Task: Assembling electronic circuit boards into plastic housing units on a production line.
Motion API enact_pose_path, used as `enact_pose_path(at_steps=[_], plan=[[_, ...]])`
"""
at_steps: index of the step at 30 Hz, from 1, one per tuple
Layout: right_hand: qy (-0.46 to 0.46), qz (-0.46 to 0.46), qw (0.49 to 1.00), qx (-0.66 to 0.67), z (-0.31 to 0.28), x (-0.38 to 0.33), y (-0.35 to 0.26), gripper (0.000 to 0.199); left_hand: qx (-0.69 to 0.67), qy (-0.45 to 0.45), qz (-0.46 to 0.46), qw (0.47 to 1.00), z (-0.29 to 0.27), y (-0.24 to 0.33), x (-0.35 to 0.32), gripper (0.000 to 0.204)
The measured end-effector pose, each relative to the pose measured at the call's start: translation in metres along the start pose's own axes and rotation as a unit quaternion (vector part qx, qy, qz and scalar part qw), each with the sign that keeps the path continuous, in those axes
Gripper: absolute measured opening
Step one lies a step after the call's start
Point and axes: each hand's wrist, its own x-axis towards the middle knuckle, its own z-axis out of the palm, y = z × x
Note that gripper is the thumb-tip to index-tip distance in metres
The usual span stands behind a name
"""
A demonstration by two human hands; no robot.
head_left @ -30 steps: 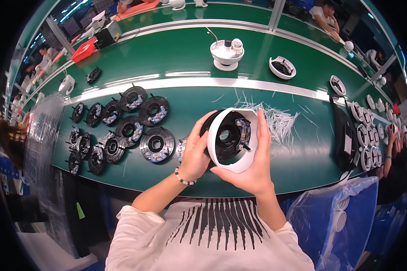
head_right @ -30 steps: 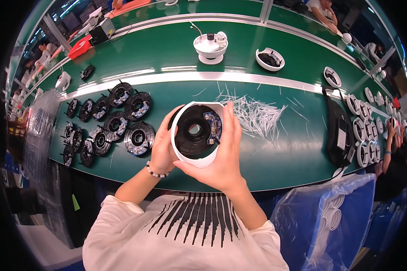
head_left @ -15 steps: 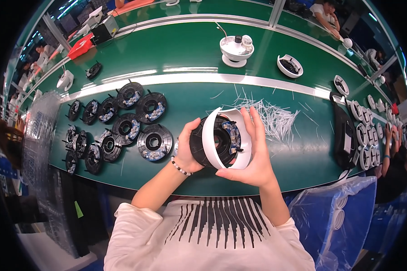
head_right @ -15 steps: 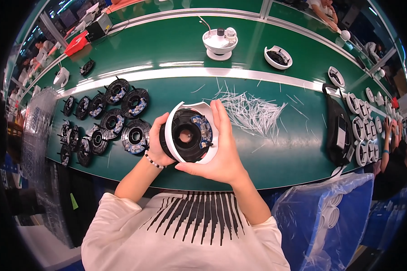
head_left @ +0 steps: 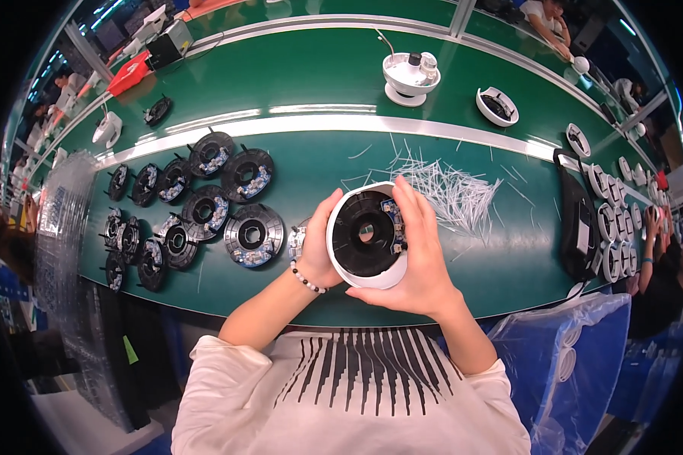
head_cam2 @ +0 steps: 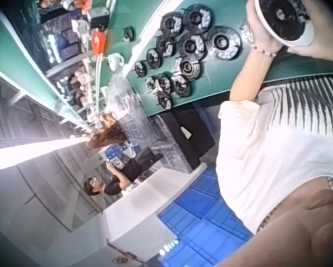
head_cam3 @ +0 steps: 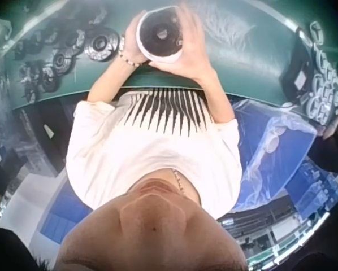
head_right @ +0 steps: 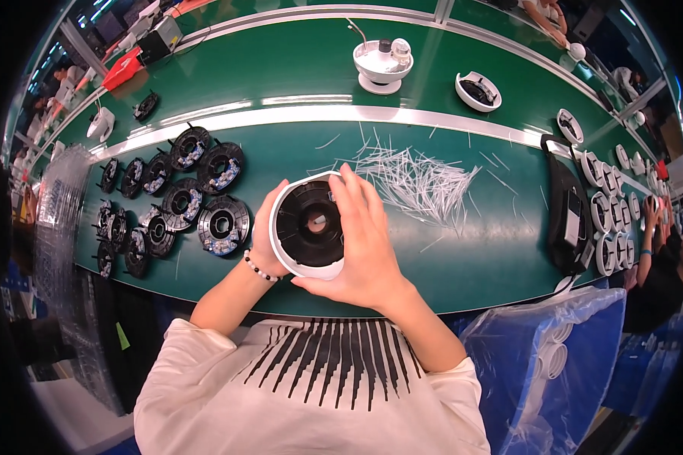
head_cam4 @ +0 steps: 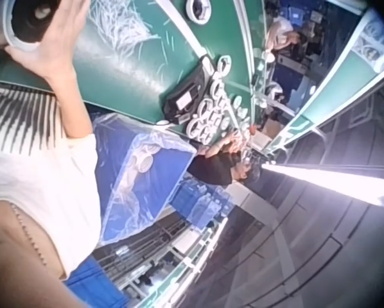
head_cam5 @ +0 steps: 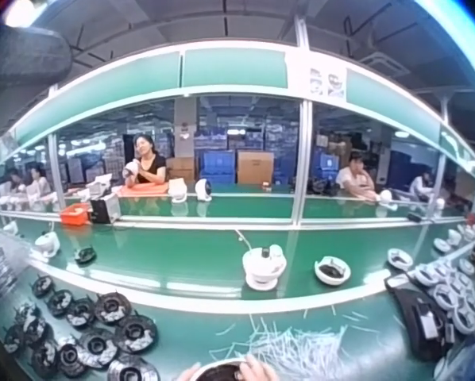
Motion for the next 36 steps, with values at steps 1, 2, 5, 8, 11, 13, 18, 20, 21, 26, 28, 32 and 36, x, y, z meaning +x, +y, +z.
enact_pose_path(at_steps=[1,2,5,8,11,13,18,20,21,26,28,32,36], plan=[[0.004,0.012,1.000,-0.009,0.000,0.001,0.000,0.110,-0.008,-0.030,0.000,1.000,-0.002,-0.001,0.001,0.061],[0.003,0.012,1.000,-0.009,0.001,0.001,-0.001,0.110,0.009,-0.016,0.012,1.000,0.001,-0.003,0.001,0.065],[0.014,0.040,0.995,-0.086,0.002,0.002,-0.002,0.113,0.030,-0.011,0.017,0.999,0.003,-0.002,0.002,0.081],[-0.012,0.003,0.998,-0.065,0.000,0.008,-0.001,0.112,0.067,-0.038,0.017,0.997,-0.003,0.003,-0.002,0.082],[-0.043,-0.005,0.996,-0.072,-0.005,0.014,-0.003,0.111,0.045,-0.064,0.041,0.996,-0.011,0.002,-0.004,0.070],[-0.015,0.008,0.997,-0.073,0.000,0.013,-0.002,0.111,0.079,-0.026,0.097,0.992,-0.005,-0.002,-0.006,0.059],[0.102,0.054,0.990,-0.084,0.023,0.003,-0.004,0.108,0.087,-0.007,0.120,0.989,0.000,-0.003,-0.004,0.050],[0.128,0.044,0.987,-0.086,0.033,0.000,-0.001,0.106,0.096,-0.010,0.120,0.988,-0.004,-0.002,-0.004,0.051],[0.150,0.044,0.984,-0.090,0.034,-0.001,-0.001,0.105,0.103,-0.016,0.119,0.987,-0.005,-0.001,-0.003,0.051],[0.227,0.048,0.966,-0.117,0.041,-0.005,0.000,0.101,0.151,-0.028,0.149,0.977,0.000,-0.005,0.004,0.052],[0.230,0.023,0.968,-0.102,0.040,-0.005,0.004,0.100,0.117,-0.009,0.160,0.980,0.002,-0.009,0.004,0.049],[0.182,-0.084,0.974,-0.107,0.021,0.001,0.012,0.067,-0.041,0.038,0.102,0.993,0.006,0.000,0.010,0.044],[0.097,-0.141,0.984,-0.050,0.003,-0.001,0.021,0.043,-0.058,0.061,0.039,0.996,0.009,0.014,0.010,0.044]])
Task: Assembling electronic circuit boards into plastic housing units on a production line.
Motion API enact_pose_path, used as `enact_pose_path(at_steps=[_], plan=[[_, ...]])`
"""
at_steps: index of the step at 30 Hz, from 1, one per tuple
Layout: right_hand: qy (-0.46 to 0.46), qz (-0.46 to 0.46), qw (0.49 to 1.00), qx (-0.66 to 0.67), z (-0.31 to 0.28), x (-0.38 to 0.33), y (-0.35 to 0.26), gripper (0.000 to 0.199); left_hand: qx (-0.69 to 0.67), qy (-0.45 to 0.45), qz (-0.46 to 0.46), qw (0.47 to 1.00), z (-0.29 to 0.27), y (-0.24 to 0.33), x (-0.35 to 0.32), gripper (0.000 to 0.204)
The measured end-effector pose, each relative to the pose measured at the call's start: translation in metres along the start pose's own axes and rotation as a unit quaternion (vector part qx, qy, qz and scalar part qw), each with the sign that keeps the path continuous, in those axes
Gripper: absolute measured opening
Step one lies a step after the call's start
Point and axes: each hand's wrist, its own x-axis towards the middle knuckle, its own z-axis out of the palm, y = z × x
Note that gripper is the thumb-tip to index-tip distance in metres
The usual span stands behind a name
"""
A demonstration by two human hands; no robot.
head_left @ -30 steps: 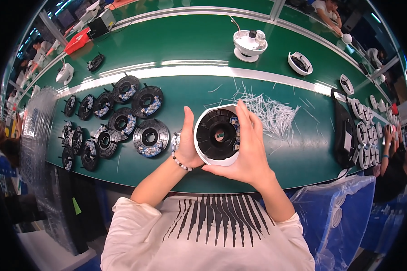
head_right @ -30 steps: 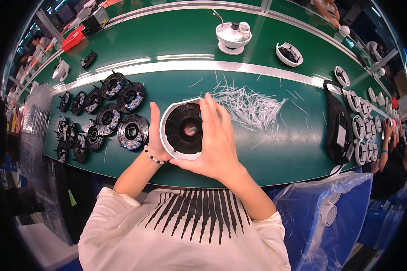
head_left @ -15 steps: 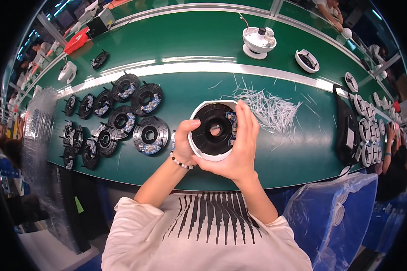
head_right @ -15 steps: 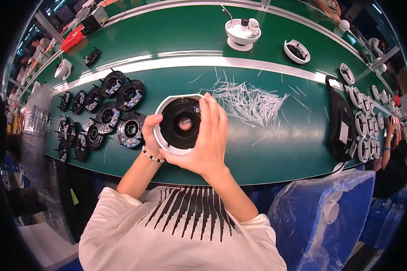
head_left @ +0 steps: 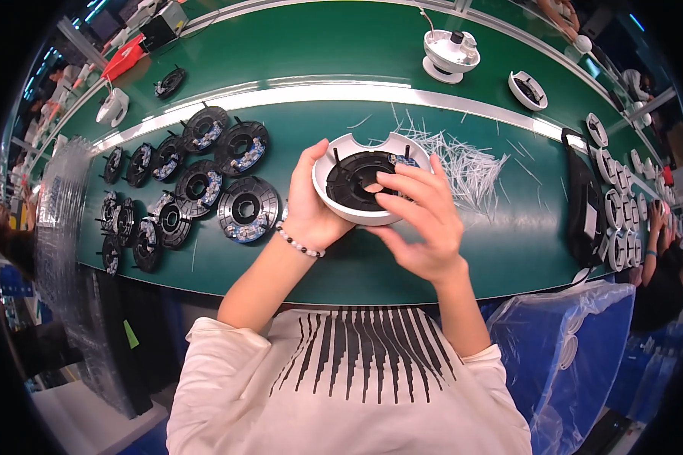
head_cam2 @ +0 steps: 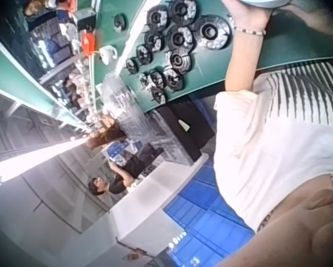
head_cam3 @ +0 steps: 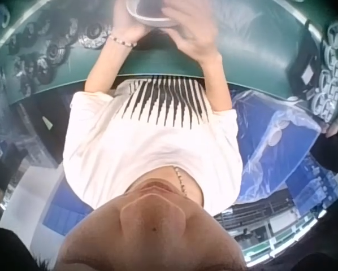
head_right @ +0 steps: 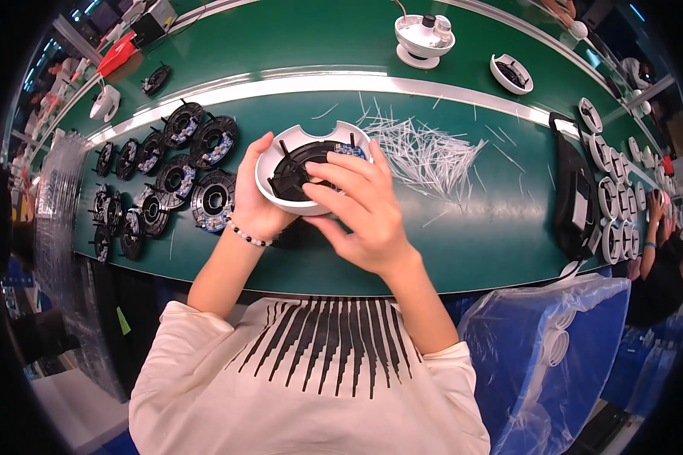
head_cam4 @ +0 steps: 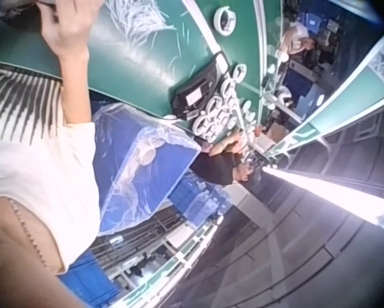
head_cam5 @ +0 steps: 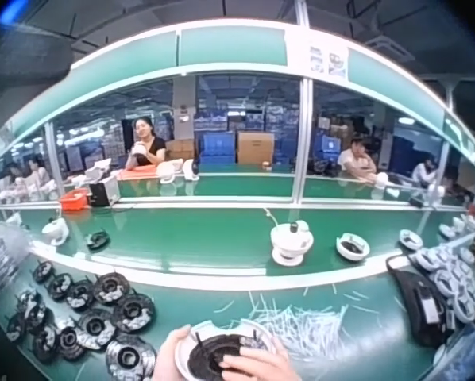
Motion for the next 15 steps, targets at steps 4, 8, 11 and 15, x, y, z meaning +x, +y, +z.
enact_pose_path(at_steps=[4,8,11,15], plan=[[0.026,-0.030,0.999,-0.003,-0.012,0.010,0.002,0.039,-0.011,-0.041,-0.106,0.993,-0.010,0.005,-0.004,0.048],[0.051,0.003,0.999,0.004,-0.014,0.010,0.000,0.037,0.043,-0.055,-0.131,0.989,-0.020,0.004,-0.002,0.050],[0.071,0.013,0.997,-0.001,-0.014,0.004,0.002,0.038,0.064,-0.011,-0.134,0.989,-0.017,0.000,-0.001,0.050],[0.044,0.038,0.998,0.024,-0.022,0.006,0.002,0.046,0.099,0.013,-0.174,0.980,-0.014,0.000,-0.002,0.050]])
